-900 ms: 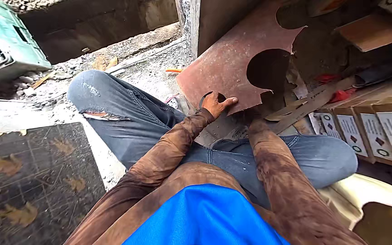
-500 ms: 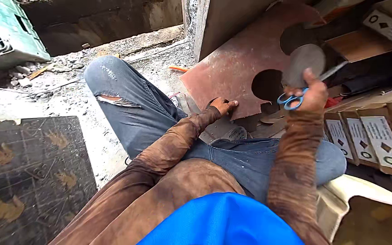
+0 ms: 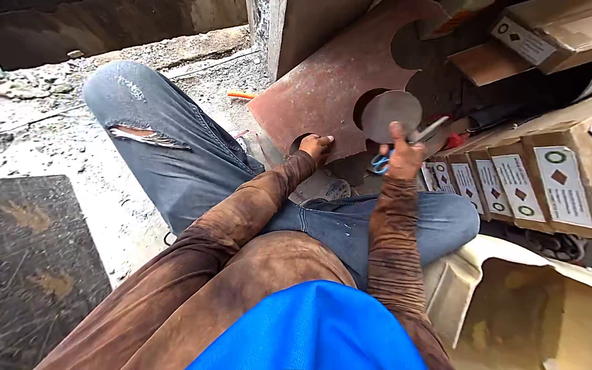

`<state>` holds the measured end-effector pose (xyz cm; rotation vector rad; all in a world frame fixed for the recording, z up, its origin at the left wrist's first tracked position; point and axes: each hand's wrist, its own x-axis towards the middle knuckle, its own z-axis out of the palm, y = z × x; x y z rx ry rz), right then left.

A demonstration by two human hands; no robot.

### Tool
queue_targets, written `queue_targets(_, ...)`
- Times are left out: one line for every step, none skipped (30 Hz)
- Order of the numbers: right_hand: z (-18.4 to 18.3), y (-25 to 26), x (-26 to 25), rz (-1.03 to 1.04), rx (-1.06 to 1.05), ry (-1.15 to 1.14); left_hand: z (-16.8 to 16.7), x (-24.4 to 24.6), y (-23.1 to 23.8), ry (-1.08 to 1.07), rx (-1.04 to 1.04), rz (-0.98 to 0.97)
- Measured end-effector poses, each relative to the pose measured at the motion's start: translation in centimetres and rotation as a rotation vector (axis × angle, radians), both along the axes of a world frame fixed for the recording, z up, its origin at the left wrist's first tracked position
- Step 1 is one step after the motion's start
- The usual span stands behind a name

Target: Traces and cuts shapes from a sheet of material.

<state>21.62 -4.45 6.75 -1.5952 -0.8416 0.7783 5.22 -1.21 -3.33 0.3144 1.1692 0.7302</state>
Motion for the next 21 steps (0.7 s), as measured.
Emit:
queue_targets(0.2,0.2,0.8,-0.019,-0.002,-0.038,-0.4,0.2,0.3,-0.083,-0.042,0.14)
queue_targets(0.2,0.0,1.2,-0.016,-0.06,-0.086,-0.9,0.4,0.4,-0.145,-0.07,0.239)
queue_targets(0.1,-0.1,1.3,0.002,-0.096,-0.099,-1.4,0.6,0.6,-0.174,-0.085,0.298)
queue_targets(0.1,0.0,1.0,0.037,-0.098,-0.093,-1.8,0.9,0.8,-0.185,-0.089,0.321)
queue_targets(0.1,0.1,0.3,0.096,-0.088,-0.084,-2.1,1.1,0.9,-0.186,-0.088,0.325)
queue_targets(0.1,0.2,-0.5,0.176,-0.071,-0.077,-2.4,1.2,1.0,-0.196,-0.085,0.326)
queue_targets(-0.1,0.5,-1.4,0.256,-0.059,-0.077,-2.7,1.3,0.9,-0.226,-0.076,0.334)
queue_targets(-0.3,0.8,-2.4,0.308,-0.06,-0.087,-2.7,1.2,0.9,-0.279,-0.057,0.341)
queue_targets(-0.8,1.1,-3.5,0.327,-0.074,-0.1,-2.7,1.2,0.7,-0.339,-0.031,0.351)
queue_targets(-1.2,1.3,-4.5,0.32,-0.105,-0.121,-2.5,1.2,0.5,-0.377,-0.009,0.357)
queue_targets(-1.6,1.4,-5.2,0.3,-0.164,-0.164,-2.3,1.2,0.2,-0.405,0.009,0.347)
queue_targets(-1.9,1.6,-5.6,0.274,-0.226,-0.225,-1.9,1.2,0.1,-0.42,0.015,0.326)
queue_targets(-2.2,1.8,-5.8,0.251,-0.262,-0.281,-1.5,1.1,0.0,-0.437,0.01,0.319)
queue_targets(-2.4,1.9,-5.8,0.228,-0.277,-0.323,-1.2,0.9,-0.1,-0.447,-0.002,0.324)
queue_targets(-2.7,2.0,-5.7,0.2,-0.28,-0.348,-1.0,0.8,-0.2,-0.476,-0.013,0.333)
queue_targets(-2.8,2.1,-5.7,0.175,-0.282,-0.37,-0.9,0.7,-0.3,-0.513,-0.022,0.342)
queue_targets(-3.0,2.2,-5.7,0.154,-0.282,-0.391,-0.8,0.5,-0.4,-0.551,-0.026,0.346)
queue_targets(-3.0,2.2,-5.8,0.137,-0.281,-0.417,-0.8,0.2,-0.5,-0.597,-0.024,0.343)
queue_targets(-2.9,2.1,-6.0,0.129,-0.28,-0.442,-1.0,0.0,-0.4,-0.644,-0.018,0.33)
queue_targets(-2.8,2.0,-6.2,0.128,-0.275,-0.462,-1.2,-0.3,-0.4,-0.696,-0.006,0.308)
queue_targets(-2.8,2.0,-6.4,0.132,-0.27,-0.474,-1.3,-0.6,-0.3,-0.743,0.002,0.295)
